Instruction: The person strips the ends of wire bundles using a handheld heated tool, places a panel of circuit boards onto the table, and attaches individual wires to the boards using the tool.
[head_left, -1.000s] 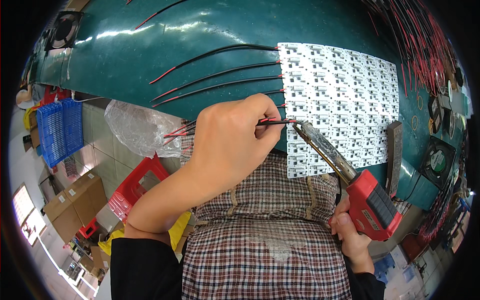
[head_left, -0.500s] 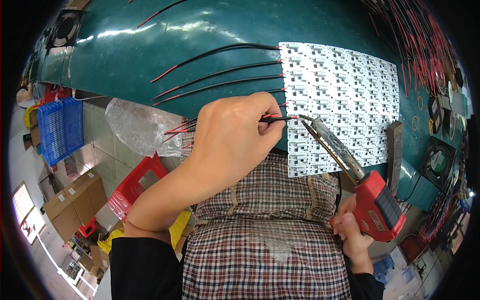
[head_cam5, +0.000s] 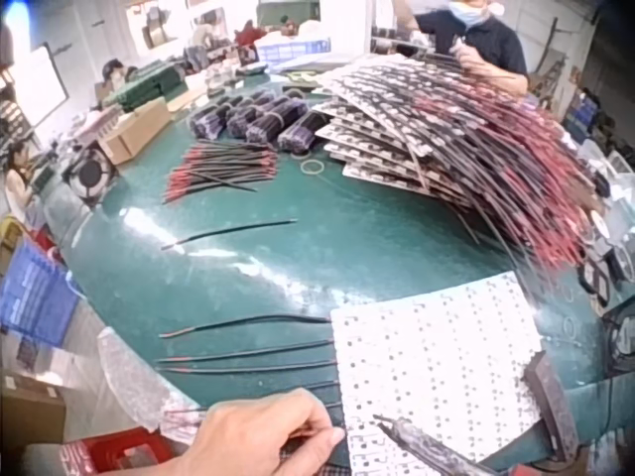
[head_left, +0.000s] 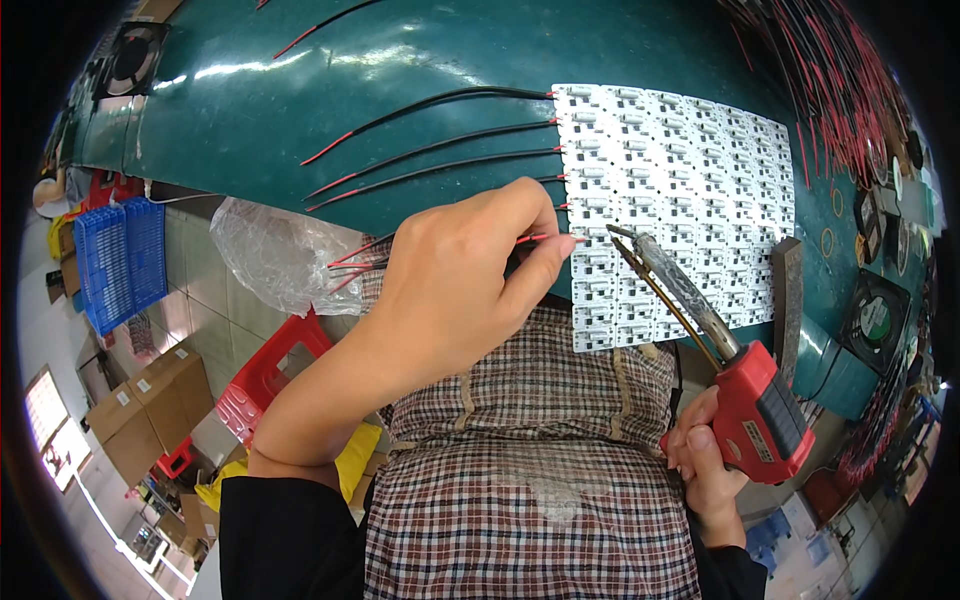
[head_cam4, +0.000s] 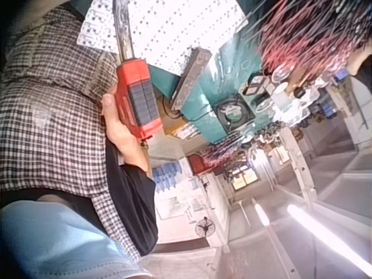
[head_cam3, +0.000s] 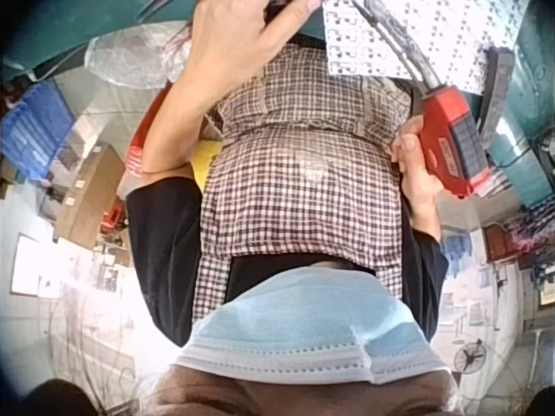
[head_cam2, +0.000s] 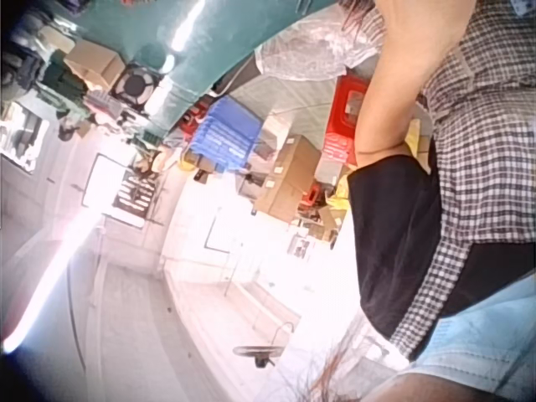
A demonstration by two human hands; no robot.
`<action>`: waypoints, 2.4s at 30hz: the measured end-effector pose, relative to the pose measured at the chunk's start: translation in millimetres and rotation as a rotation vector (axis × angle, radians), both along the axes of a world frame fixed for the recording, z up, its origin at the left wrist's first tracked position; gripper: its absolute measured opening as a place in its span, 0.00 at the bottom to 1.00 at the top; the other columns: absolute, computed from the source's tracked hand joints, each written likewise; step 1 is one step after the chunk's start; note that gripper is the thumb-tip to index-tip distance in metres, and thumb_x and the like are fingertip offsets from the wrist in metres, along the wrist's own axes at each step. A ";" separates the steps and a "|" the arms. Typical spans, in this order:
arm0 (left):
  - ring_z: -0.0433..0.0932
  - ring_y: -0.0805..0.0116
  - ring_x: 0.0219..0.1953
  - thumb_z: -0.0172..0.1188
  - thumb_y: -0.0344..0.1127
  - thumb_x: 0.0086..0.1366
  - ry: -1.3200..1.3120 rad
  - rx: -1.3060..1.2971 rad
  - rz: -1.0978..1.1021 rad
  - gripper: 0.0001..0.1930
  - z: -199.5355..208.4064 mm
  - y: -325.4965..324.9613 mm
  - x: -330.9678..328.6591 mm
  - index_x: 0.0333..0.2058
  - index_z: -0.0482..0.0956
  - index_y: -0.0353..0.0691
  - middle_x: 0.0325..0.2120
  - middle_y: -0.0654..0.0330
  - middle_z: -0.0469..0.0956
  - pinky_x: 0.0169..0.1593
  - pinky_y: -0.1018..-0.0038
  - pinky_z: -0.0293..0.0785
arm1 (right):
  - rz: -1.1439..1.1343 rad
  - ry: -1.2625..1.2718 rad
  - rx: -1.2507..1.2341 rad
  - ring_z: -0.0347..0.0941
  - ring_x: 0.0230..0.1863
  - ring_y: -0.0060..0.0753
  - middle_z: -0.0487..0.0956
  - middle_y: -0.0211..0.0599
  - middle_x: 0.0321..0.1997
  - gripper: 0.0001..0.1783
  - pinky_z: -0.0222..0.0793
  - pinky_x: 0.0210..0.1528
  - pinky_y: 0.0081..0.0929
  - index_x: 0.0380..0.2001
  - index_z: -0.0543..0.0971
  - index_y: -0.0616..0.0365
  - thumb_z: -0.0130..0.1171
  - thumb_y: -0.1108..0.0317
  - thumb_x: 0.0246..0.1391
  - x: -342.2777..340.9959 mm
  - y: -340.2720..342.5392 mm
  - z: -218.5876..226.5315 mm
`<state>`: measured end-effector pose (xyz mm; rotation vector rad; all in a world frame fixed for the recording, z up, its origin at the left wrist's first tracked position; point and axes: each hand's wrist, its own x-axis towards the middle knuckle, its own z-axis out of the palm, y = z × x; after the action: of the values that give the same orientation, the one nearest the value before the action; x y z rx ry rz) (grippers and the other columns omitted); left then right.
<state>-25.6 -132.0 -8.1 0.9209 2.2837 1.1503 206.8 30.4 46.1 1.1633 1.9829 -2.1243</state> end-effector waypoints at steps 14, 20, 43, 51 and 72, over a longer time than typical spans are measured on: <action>0.74 0.66 0.25 0.67 0.29 0.53 0.113 -0.057 0.087 0.08 -1.0 3.5 23.9 0.25 0.76 0.37 0.29 0.62 0.72 0.27 0.72 0.69 | 0.162 -0.155 0.150 0.62 0.15 0.17 0.71 0.33 0.21 0.22 0.60 0.19 0.17 0.34 0.73 0.63 0.64 0.53 0.55 10.1 3.4 -0.4; 0.74 0.65 0.24 0.66 0.28 0.53 0.130 -0.055 0.098 0.07 -2.2 4.1 24.6 0.24 0.75 0.37 0.29 0.61 0.72 0.27 0.71 0.70 | 0.164 -0.137 0.128 0.61 0.14 0.17 0.68 0.31 0.19 0.19 0.59 0.19 0.17 0.26 0.72 0.61 0.62 0.56 0.57 8.4 0.8 -2.4; 0.75 0.59 0.28 0.68 0.27 0.54 0.084 -0.072 -0.018 0.08 4.0 2.8 9.6 0.25 0.76 0.36 0.29 0.58 0.73 0.31 0.69 0.71 | 0.140 -0.143 0.137 0.61 0.15 0.16 0.70 0.32 0.20 0.16 0.61 0.20 0.17 0.30 0.72 0.61 0.61 0.59 0.57 13.6 0.9 -0.1; 0.74 0.59 0.27 0.69 0.28 0.53 0.091 -0.095 -0.056 0.08 7.6 4.4 5.0 0.24 0.76 0.36 0.29 0.57 0.73 0.29 0.67 0.68 | 0.190 -0.146 0.124 0.61 0.16 0.17 0.69 0.31 0.20 0.16 0.62 0.21 0.18 0.28 0.71 0.60 0.61 0.59 0.56 18.8 3.9 -5.3; 0.76 0.65 0.28 0.50 0.34 0.72 -0.033 -0.099 -0.099 0.13 14.6 -3.7 -7.0 0.30 0.77 0.33 0.31 0.56 0.75 0.34 0.71 0.72 | 0.003 -0.084 0.052 0.58 0.13 0.16 0.72 0.37 0.23 0.20 0.60 0.17 0.17 0.43 0.69 0.64 0.62 0.62 0.55 13.3 0.7 3.5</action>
<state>-32.7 -135.7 6.4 0.9579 2.2207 0.9942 220.1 31.1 49.7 1.2338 2.0136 -1.9990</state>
